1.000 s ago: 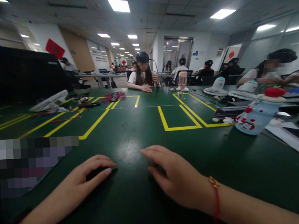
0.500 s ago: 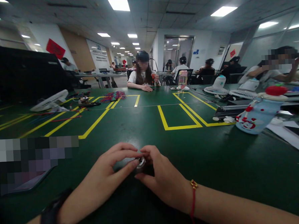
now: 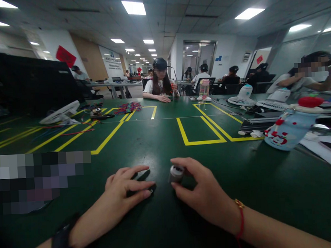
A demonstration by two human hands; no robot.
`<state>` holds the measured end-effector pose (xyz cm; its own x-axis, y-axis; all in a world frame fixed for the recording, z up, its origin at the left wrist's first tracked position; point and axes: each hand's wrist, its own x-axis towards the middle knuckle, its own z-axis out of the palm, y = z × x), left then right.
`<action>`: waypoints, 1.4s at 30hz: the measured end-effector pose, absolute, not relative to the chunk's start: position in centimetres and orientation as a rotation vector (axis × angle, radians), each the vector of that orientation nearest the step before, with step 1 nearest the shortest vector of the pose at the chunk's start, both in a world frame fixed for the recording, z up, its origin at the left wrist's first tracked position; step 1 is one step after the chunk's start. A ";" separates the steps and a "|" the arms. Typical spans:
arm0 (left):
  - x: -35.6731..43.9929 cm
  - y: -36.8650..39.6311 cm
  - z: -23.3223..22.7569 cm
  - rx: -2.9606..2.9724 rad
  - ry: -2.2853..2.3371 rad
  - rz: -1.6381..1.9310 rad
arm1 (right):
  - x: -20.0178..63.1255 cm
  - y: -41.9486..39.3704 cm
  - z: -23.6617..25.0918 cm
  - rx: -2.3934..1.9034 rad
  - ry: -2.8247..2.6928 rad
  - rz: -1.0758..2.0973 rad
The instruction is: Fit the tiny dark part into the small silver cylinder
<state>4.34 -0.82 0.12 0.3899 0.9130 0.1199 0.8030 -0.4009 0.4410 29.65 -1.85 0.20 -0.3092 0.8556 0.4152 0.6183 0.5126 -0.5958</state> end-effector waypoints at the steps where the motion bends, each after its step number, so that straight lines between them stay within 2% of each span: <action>1: 3.9 -0.9 0.4 2.313 1.460 0.509 | 31.2 -1.8 0.3 -1.252 -2.017 0.351; 6: 0.3 -1.4 0.8 2.152 1.377 0.597 | 42.0 -2.1 1.2 -1.794 -1.761 0.000; 10: -1.5 -1.8 0.0 2.082 1.441 0.620 | 49.1 -2.8 1.0 -2.207 -1.579 -0.005; 12: -1.6 -1.9 -0.3 2.061 1.448 0.628 | 50.5 -2.8 0.7 -2.231 -1.632 -0.034; 17: -1.3 -1.9 -0.8 2.037 1.438 0.683 | 45.2 -2.4 1.1 -1.821 -1.875 -0.684; 19: -1.3 -1.9 -0.8 2.015 1.433 0.703 | 40.4 -2.3 1.5 -1.552 -2.101 -0.577; 22: -1.3 -1.9 -0.9 1.974 1.435 0.706 | 32.5 -2.2 1.7 -1.228 -2.447 -0.045; 24: -1.4 -1.9 -0.9 1.965 1.432 0.696 | 28.2 -1.9 1.3 -1.114 -2.536 0.167; 28: -1.4 -1.8 -0.9 1.965 1.422 0.681 | 24.4 -1.0 0.7 -1.020 -2.619 0.195; 33: -1.1 -1.8 -0.7 1.960 1.421 0.689 | 29.7 -1.0 2.5 -1.221 -2.494 0.083; 36: -0.9 -1.8 -0.9 1.973 1.437 0.691 | 36.4 -1.2 4.2 -1.487 -2.283 -0.224; 39: -0.8 -1.8 -1.0 1.977 1.457 0.683 | 43.2 -1.2 5.7 -1.933 -1.939 -0.478; 42: -0.8 -1.8 -1.0 1.989 1.470 0.678 | 47.9 -1.2 6.4 -2.300 -1.757 -0.295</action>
